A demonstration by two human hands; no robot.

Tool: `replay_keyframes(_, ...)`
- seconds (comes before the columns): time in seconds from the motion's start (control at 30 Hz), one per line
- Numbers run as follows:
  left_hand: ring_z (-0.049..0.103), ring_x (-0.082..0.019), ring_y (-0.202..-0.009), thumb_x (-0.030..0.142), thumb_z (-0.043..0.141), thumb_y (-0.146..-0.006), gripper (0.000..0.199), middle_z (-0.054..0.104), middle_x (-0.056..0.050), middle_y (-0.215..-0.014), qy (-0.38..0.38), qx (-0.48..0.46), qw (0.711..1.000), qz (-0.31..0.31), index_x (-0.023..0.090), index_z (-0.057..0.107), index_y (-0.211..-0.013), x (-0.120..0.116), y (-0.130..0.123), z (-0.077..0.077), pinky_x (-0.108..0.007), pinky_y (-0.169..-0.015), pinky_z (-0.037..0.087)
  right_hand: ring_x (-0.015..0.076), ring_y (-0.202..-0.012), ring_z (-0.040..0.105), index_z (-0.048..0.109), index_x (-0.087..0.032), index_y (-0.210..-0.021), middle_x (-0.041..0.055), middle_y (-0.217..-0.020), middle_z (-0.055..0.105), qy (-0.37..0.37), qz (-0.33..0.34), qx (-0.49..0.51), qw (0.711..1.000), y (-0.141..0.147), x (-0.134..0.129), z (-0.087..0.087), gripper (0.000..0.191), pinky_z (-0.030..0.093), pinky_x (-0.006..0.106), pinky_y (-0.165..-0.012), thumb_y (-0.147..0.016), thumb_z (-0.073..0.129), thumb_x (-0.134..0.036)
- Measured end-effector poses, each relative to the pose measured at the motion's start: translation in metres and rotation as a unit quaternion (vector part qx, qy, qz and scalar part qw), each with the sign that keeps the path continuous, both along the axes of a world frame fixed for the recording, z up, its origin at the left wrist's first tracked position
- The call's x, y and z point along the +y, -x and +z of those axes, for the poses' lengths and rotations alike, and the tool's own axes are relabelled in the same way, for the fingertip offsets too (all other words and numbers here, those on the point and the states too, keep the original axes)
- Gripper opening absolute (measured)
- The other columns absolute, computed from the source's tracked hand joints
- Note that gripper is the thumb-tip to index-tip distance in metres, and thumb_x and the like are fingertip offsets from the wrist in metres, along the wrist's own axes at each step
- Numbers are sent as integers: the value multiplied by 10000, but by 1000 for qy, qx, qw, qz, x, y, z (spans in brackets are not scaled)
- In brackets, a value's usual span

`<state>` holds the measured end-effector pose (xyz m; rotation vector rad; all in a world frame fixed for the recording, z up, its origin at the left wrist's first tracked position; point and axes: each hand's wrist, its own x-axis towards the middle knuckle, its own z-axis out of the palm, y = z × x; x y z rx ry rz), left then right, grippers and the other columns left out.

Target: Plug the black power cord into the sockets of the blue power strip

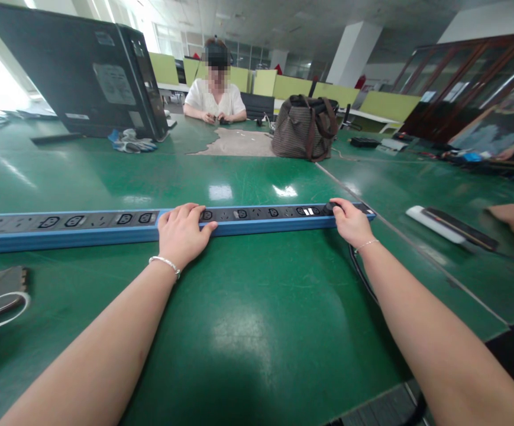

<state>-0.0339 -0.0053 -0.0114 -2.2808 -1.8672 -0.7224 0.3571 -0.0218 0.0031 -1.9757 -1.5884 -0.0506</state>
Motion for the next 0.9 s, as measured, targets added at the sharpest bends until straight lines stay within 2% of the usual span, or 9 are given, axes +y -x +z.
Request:
replay_keyframes(0.1, 462, -303, -1228, 519, 409, -867, 501, 569, -96, -1304, -1, -4, 1000, -2, 215, 570, -1231, 0, 0, 0, -479, -1025, 268, 240, -980, 622, 627, -181, -1155, 100, -1101, 677, -17, 9, 16, 1000, -1, 3, -2, 393, 443, 397, -929, -857, 402, -305)
replay_keyframes(0.13, 462, -303, -1228, 518, 411, -866, 500, 569, -96, -1303, -1, -4, 1000, 0, 215, 570, -1231, 0, 0, 0, -479, -1023, 270, 230, -932, 630, 640, -185, -1115, 91, -1034, 690, -33, 13, 33, 999, -2, 4, -1, 365, 448, 402, -925, -844, 426, -303)
replay_keyframes(0.2, 465, -304, -1225, 516, 415, -864, 499, 570, -96, -1301, -1, -3, 1000, 2, 214, 572, -1229, 0, 0, 0, -476, -1020, 275, 187, -710, 624, 641, -193, -1060, 41, -779, 678, -80, 17, 115, 990, -8, 5, 3, 319, 488, 406, -861, -830, 459, -318)
replay_keyframes(0.27, 467, -303, -1224, 515, 415, -866, 500, 569, -96, -1303, -4, -1, 1000, 3, 211, 573, -1229, 0, 0, -1, -474, -1020, 278, 122, -429, 477, 605, -207, -1087, -64, -503, 515, -133, 17, 248, 959, -15, 4, 10, 319, 536, 387, -728, -840, 458, -348)
replay_keyframes(0.33, 465, -301, -1228, 517, 409, -869, 503, 566, -98, -1309, -6, 2, 1000, 4, 209, 571, -1233, 0, 0, -1, -474, -1020, 278, 75, -303, 307, 559, -223, -1134, -136, -394, 348, -173, 17, 350, 920, -21, -1, 18, 329, 548, 349, -627, -849, 455, -349)
replay_keyframes(0.43, 461, -300, -1234, 524, 402, -872, 507, 564, -100, -1315, -1, 9, 1000, 8, 214, 570, -1236, 1, 0, 0, -473, -1020, 280, 53, -275, 270, 552, -221, -1098, -153, -373, 318, -181, 4, 393, 902, -23, -11, 23, 295, 542, 301, -564, -832, 488, -330)
replay_keyframes(0.63, 467, -302, -1229, 522, 396, -875, 511, 565, -96, -1314, -3, 10, 1000, 7, 205, 571, -1236, 0, 0, 0, -475, -1022, 279, 56, -267, 269, 531, -203, -1096, -158, -365, 324, -137, -7, 414, 900, -5, -15, 19, 302, 494, 251, -456, -814, 475, -294)
replay_keyframes(0.73, 466, -304, -1229, 529, 394, -873, 512, 562, -98, -1318, 2, 11, 1000, 8, 213, 573, -1234, 1, 0, 0, -481, -1019, 279, 62, -262, 267, 522, -185, -1133, -155, -361, 311, -103, -3, 412, 905, 12, -15, 24, 331, 452, 223, -415, -821, 439, -260)
replay_keyframes(0.9, 471, -307, -1222, 538, 398, -868, 511, 565, -93, -1315, -2, 10, 1000, 10, 225, 574, -1232, 2, 0, -1, -473, -1020, 282, 70, -285, 282, 518, -171, -1169, -141, -380, 312, -33, 58, 393, 917, 56, -13, 30, 348, 420, 209, -399, -858, 382, -246)
